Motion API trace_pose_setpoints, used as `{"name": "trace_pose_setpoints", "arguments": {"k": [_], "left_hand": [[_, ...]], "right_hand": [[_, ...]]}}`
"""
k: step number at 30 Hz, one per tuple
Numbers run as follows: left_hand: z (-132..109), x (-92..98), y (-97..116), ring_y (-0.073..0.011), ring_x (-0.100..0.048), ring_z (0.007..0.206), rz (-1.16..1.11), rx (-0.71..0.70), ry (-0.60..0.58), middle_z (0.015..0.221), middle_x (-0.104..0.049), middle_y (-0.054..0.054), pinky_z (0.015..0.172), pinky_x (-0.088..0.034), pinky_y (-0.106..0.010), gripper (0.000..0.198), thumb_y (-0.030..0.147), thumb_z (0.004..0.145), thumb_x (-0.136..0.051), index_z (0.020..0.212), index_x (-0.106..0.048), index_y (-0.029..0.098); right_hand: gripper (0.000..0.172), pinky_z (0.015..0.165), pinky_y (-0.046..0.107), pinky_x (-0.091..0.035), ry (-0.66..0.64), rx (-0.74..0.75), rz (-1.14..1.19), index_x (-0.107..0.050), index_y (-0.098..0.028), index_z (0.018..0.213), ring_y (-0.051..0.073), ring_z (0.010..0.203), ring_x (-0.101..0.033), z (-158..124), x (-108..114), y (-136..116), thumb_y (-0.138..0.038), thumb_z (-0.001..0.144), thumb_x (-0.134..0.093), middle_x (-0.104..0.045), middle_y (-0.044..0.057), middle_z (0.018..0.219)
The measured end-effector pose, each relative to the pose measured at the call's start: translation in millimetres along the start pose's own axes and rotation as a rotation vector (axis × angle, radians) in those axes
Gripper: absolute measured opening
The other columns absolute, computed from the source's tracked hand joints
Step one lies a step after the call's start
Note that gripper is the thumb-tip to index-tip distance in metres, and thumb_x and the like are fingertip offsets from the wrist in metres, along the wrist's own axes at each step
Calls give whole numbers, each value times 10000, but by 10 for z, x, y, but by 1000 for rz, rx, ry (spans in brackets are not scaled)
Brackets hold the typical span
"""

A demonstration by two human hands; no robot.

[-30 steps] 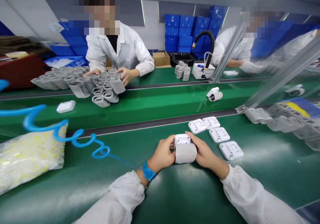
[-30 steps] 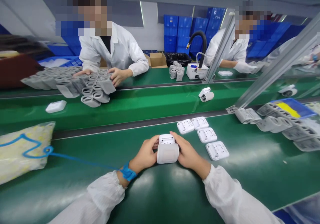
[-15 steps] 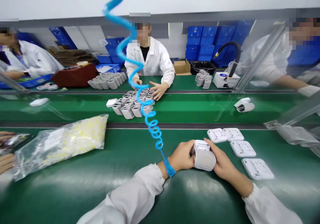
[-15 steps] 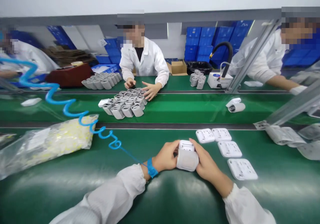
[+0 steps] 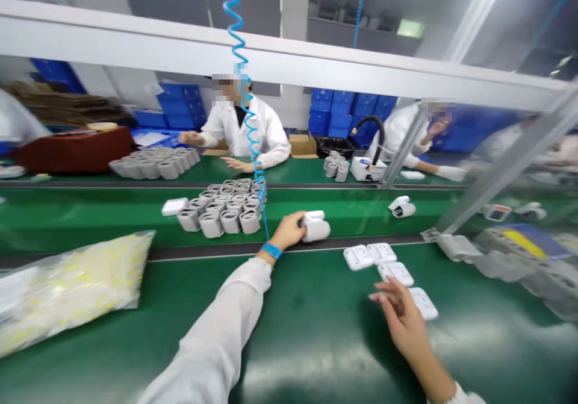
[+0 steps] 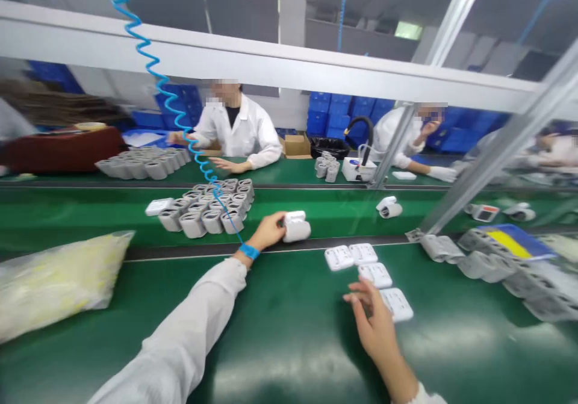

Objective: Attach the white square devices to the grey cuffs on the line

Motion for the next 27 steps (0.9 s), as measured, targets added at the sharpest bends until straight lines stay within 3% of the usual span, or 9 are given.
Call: {"name": "trace_pose_setpoints", "arguments": {"k": [5, 8, 10, 12, 15, 17, 19, 23, 27], "left_hand": [[574, -16, -380, -243, -675, 993, 69, 66, -31, 1050, -757, -92, 886, -509, -303, 407, 16, 695, -558, 1064, -707, 99], [680, -120, -447, -226, -693, 916, 110, 69, -81, 1006, -770, -61, 822, -520, -266, 430, 27, 666, -575, 1066, -712, 106], [680, -30, -437, -234, -689, 911, 164, 65, -68, 1028, -765, -59, 838, -517, -275, 436, 68, 665, -606, 1084, -716, 121], [651, 261, -409, -276, -656, 1019, 229, 64, 5, 1113, -736, -97, 939, -483, -331, 420, 147, 715, -612, 1123, -706, 119], [529, 1083, -421, -381, -528, 1194, 388, 126, 268, 1207, -664, -186, 1060, -358, -515, 432, 292, 826, -540, 1185, -668, 89], [355, 1722, -526, -431, -475, 1200, 557, 279, 485, 1210, -642, -193, 1006, -342, -614, 440, 384, 843, -528, 1164, -677, 122], [195, 2125, -775, -462, -440, 1199, 659, 510, 503, 1252, -611, -175, 939, -360, -650, 455, 462, 817, -564, 1134, -689, 161], [74, 2123, -1255, -458, -462, 1178, 638, 718, 177, 1207, -630, -148, 976, -312, -654, 542, 598, 726, -652, 1055, -709, 171], [83, 1965, -1357, -518, -321, 1281, 681, 715, 156, 1258, -604, -173, 964, -292, -676, 643, 693, 661, -668, 1005, -706, 152]], "right_hand": [[380, 754, 460, -599, 204, -195, -70, -572, -247, 1108, 281, 754, -714, -616, 591, 236, -568, 905, -570, -691, 100, 906], [427, 688, 440, -592, 240, -261, -85, -607, -233, 1026, 283, 698, -702, -694, 685, 242, -627, 863, -593, -692, 86, 812], [437, 652, 420, -581, 212, -273, -97, -625, -228, 989, 276, 675, -690, -642, 640, 213, -640, 845, -606, -689, 82, 795], [439, 620, 398, -570, 175, -283, -125, -635, -223, 968, 264, 654, -677, -584, 575, 204, -641, 835, -613, -687, 80, 786], [448, 613, 367, -565, 139, -302, -150, -636, -208, 977, 246, 658, -675, -561, 526, 246, -632, 836, -605, -687, 77, 795], [443, 625, 352, -565, 122, -307, -162, -635, -199, 989, 237, 670, -679, -579, 529, 288, -615, 844, -594, -690, 76, 805], [424, 633, 342, -564, 110, -312, -187, -638, -196, 996, 234, 677, -682, -602, 548, 329, -590, 846, -595, -695, 76, 815], [416, 646, 336, -566, 94, -295, -243, -643, -193, 1003, 234, 683, -686, -605, 585, 366, -572, 839, -598, -702, 76, 813], [426, 656, 323, -564, 71, -284, -293, -650, -189, 1006, 229, 689, -688, -587, 589, 385, -579, 846, -586, -707, 77, 814]]}}
Point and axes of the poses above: each hand's wrist, its own z-axis towards the middle knuckle, its own x-axis out of the back of the hand, y = z × x, the point moved 10 cm from there along z, towards the middle knuckle
